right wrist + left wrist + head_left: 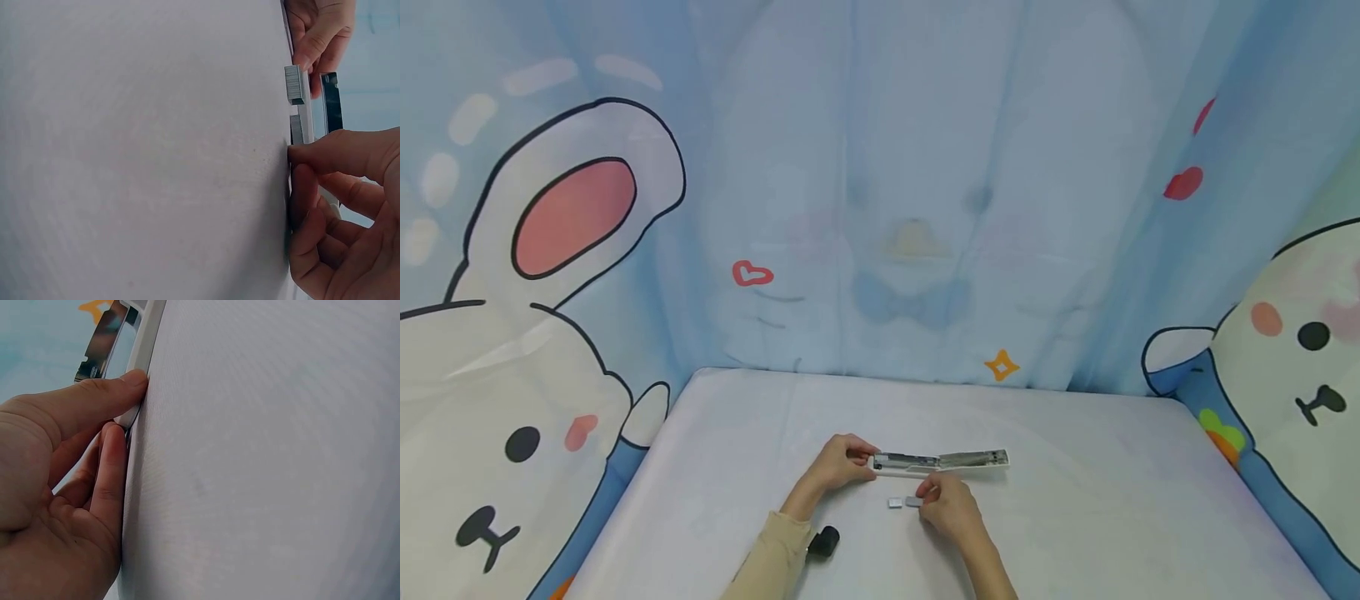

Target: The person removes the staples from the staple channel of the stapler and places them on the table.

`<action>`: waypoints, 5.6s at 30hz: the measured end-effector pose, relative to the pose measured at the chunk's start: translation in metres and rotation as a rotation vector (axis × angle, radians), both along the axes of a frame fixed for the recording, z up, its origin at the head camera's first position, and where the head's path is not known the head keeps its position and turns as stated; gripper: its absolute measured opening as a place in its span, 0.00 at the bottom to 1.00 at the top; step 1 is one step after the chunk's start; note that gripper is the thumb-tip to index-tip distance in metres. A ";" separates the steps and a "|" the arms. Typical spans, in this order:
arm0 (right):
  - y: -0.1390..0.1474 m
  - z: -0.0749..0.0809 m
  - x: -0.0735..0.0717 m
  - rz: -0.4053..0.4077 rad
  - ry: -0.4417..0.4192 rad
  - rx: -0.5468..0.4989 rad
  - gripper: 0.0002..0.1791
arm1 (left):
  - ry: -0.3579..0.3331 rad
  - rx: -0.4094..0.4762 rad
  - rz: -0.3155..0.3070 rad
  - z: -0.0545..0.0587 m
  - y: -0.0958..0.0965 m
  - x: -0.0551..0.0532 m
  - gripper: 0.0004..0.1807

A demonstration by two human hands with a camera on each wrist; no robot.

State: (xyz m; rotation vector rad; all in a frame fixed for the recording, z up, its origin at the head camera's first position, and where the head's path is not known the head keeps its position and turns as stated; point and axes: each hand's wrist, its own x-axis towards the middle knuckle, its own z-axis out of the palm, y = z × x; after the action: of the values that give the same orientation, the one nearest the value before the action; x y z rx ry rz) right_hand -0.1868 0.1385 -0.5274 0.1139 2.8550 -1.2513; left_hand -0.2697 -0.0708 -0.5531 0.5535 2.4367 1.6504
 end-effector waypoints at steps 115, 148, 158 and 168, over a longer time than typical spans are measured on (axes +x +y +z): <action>-0.048 0.008 -0.039 -0.046 0.273 -0.151 0.05 | 0.030 0.009 -0.015 -0.002 -0.001 -0.003 0.17; -0.004 0.003 0.002 -0.123 0.171 -0.358 0.08 | 0.008 -0.014 0.000 -0.002 0.000 -0.002 0.18; 0.006 -0.006 0.003 -0.173 0.156 -0.341 0.08 | 0.009 -0.004 -0.003 -0.001 0.000 -0.001 0.18; 0.013 -0.013 0.004 -0.222 0.107 -0.300 0.09 | -0.003 0.007 0.000 0.000 0.001 -0.001 0.18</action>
State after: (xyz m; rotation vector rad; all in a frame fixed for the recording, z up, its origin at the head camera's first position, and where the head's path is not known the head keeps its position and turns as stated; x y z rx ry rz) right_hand -0.1827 0.1517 -0.5400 0.3759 2.7583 -1.7623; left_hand -0.2706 -0.0702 -0.5534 0.5511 2.4298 1.6591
